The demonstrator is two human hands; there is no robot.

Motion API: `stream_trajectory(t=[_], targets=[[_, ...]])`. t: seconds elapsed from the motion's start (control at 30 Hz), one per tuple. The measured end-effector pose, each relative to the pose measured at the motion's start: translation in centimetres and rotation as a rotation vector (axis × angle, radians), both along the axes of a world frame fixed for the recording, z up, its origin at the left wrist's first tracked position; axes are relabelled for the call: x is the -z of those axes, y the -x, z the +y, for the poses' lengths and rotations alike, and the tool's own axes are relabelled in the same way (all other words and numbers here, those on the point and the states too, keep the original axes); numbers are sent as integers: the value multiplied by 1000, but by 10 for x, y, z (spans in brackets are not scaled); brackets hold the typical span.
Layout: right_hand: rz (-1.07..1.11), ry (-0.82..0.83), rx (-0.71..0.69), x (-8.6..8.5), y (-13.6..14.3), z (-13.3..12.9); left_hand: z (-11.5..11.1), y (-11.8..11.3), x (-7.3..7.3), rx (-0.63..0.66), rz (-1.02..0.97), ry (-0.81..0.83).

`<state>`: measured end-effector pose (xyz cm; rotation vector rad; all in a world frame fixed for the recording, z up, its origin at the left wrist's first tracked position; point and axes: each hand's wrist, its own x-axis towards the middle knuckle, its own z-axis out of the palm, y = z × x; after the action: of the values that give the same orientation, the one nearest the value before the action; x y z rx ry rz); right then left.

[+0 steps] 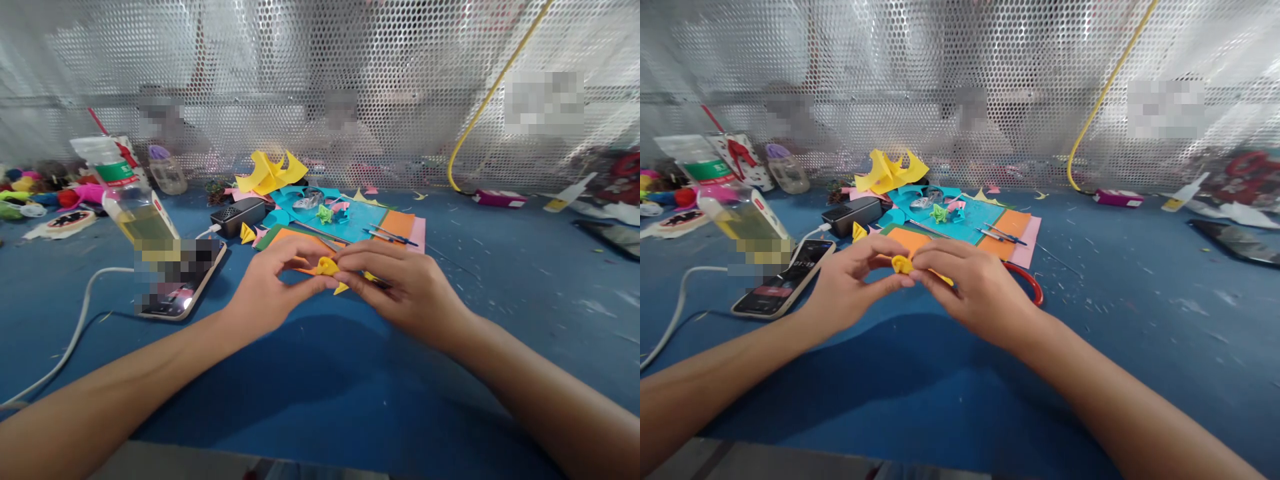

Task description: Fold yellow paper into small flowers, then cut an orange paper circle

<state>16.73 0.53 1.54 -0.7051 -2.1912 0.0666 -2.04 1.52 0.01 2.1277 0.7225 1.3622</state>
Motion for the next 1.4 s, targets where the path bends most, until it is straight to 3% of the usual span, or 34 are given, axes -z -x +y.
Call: stream_trajectory(t=[0.1,0.4,0.53,0.73,0.93,1.17,1.33,1.4], targets=[[-62,-81,-13,-2,-4,3,0,1,-2,32,114,-31],[-64,-43,-17,-3,-1,0,-3,1,-7,-80,124,-80],[-18,41,35,-2,1,0,-4,1,-8,-82,97,61],[105,270,135,-3,1,-1,-3,-2,-4,19,-206,429],[113,383,197,4,4,0,-3,-3,1,-3,-194,443],[90,348,203,7,7,1,-2,-2,1,38,-95,391],[47,248,213,7,6,0,-1,-1,1,-48,13,411],[39,212,216,7,6,0,0,-1,1,-26,13,402]])
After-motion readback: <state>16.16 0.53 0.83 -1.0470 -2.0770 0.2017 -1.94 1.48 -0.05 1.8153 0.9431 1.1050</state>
